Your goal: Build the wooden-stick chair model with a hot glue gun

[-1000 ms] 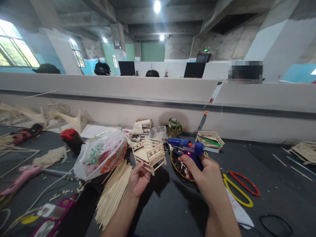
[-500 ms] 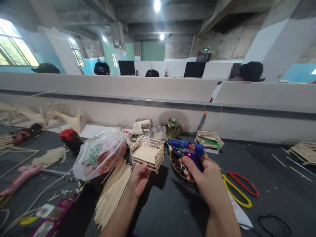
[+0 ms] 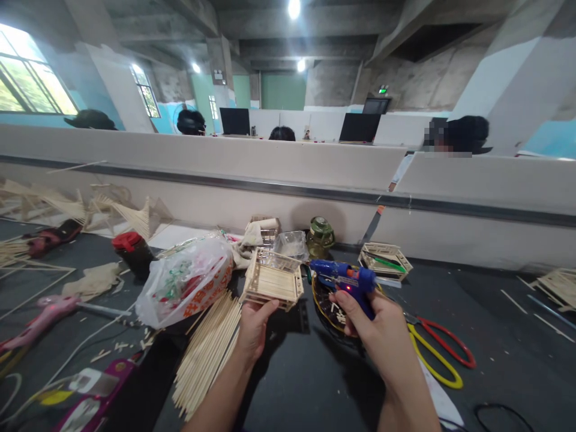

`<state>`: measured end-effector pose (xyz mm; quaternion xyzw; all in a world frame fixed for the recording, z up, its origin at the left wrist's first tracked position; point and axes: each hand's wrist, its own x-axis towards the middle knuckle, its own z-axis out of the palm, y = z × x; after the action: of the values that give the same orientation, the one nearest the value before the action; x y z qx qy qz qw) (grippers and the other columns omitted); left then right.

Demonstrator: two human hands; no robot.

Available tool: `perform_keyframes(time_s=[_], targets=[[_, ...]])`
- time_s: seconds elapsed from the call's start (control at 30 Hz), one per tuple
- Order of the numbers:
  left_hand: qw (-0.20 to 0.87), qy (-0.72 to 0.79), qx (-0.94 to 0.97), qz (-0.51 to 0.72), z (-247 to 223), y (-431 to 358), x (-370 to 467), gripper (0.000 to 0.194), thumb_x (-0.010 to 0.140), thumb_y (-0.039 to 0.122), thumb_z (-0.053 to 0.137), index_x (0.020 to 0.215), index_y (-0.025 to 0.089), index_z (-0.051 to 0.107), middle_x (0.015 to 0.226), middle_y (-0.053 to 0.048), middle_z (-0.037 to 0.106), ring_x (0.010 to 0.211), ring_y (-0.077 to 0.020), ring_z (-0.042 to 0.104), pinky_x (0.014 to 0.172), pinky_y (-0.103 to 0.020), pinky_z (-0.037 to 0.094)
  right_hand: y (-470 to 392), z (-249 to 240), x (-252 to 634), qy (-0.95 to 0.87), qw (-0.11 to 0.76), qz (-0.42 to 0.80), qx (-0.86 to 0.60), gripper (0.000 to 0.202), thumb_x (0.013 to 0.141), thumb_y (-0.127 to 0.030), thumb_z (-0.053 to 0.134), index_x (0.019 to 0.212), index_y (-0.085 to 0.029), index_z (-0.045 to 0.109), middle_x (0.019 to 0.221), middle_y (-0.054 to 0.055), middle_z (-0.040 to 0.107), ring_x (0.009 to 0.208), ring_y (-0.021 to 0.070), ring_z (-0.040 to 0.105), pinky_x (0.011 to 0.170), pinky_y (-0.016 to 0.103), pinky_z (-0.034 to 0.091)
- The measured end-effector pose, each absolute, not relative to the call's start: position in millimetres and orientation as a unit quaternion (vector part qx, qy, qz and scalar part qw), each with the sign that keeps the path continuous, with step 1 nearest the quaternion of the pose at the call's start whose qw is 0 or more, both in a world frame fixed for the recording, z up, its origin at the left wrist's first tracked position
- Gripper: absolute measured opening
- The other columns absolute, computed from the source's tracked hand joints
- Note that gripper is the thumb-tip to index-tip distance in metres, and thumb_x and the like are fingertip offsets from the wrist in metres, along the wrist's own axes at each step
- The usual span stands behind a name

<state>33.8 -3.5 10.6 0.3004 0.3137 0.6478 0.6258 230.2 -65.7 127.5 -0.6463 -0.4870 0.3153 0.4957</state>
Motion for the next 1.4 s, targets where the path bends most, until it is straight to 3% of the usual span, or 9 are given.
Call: perform_keyframes(time_s=[0.23, 0.53, 0.67, 1.23, 1.4], targets=[[0.583, 0.355, 0.322, 0.656, 13.9, -4.0, 35.3, 0.036, 0.062, 0.023, 0.083, 0.096, 0.014, 0.074, 0.099, -0.009, 0.076, 0.097, -0.0229, 0.069, 0.095, -0.037, 0.05, -64.0, 125.3, 231.4, -0.49, 0.474, 0.307, -0.664, 0.051, 0.074, -0.062, 0.068, 0.085, -0.012, 0.072, 0.063, 0.007, 0.068, 0.049, 0.0142, 0.055, 0.046, 0.024, 0.046], [0.58, 0.369, 0.329, 0.647, 21.0, -6.4, 36.7, 0.034, 0.059, 0.026, 0.084, 0.089, 0.015, 0.075, 0.096, -0.01, 0.077, 0.094, -0.024, 0.07, 0.095, -0.038, 0.051, -63.8, 124.0, 231.5, -0.498, 0.46, 0.3, -0.671, 0.049, 0.074, -0.062, 0.068, 0.082, -0.014, 0.073, 0.061, 0.006, 0.068, 0.051, 0.0157, 0.056, 0.048, 0.025, 0.047], [0.578, 0.372, 0.335, 0.644, 21.8, -6.1, 36.9, 0.031, 0.058, 0.028, 0.085, 0.085, 0.015, 0.075, 0.095, -0.01, 0.077, 0.094, -0.0242, 0.07, 0.095, -0.038, 0.051, -62.9, 127.4, 228.5, -0.495, 0.467, 0.306, -0.665, 0.047, 0.073, -0.061, 0.069, 0.081, -0.015, 0.073, 0.071, 0.008, 0.072, 0.051, 0.0154, 0.057, 0.048, 0.025, 0.048], [0.575, 0.371, 0.353, 0.639, 12.9, -3.5, 38.4, 0.031, 0.059, 0.026, 0.084, 0.086, 0.015, 0.075, 0.095, -0.011, 0.077, 0.091, -0.0245, 0.071, 0.092, -0.039, 0.052, -63.4, 127.6, 228.2, -0.512, 0.462, 0.302, -0.658, 0.048, 0.076, -0.06, 0.067, 0.085, -0.014, 0.073, 0.075, 0.01, 0.073, 0.051, 0.0163, 0.058, 0.05, 0.027, 0.048], [0.572, 0.371, 0.366, 0.633, 8.6, -2.9, 38.2, 0.032, 0.061, 0.027, 0.083, 0.09, 0.014, 0.075, 0.095, -0.011, 0.077, 0.089, -0.0233, 0.07, 0.09, -0.037, 0.053, -63.7, 129.7, 226.8, -0.515, 0.445, 0.293, -0.671, 0.052, 0.075, -0.063, 0.065, 0.085, -0.013, 0.074, 0.058, 0.006, 0.067, 0.049, 0.0168, 0.057, 0.048, 0.027, 0.044]])
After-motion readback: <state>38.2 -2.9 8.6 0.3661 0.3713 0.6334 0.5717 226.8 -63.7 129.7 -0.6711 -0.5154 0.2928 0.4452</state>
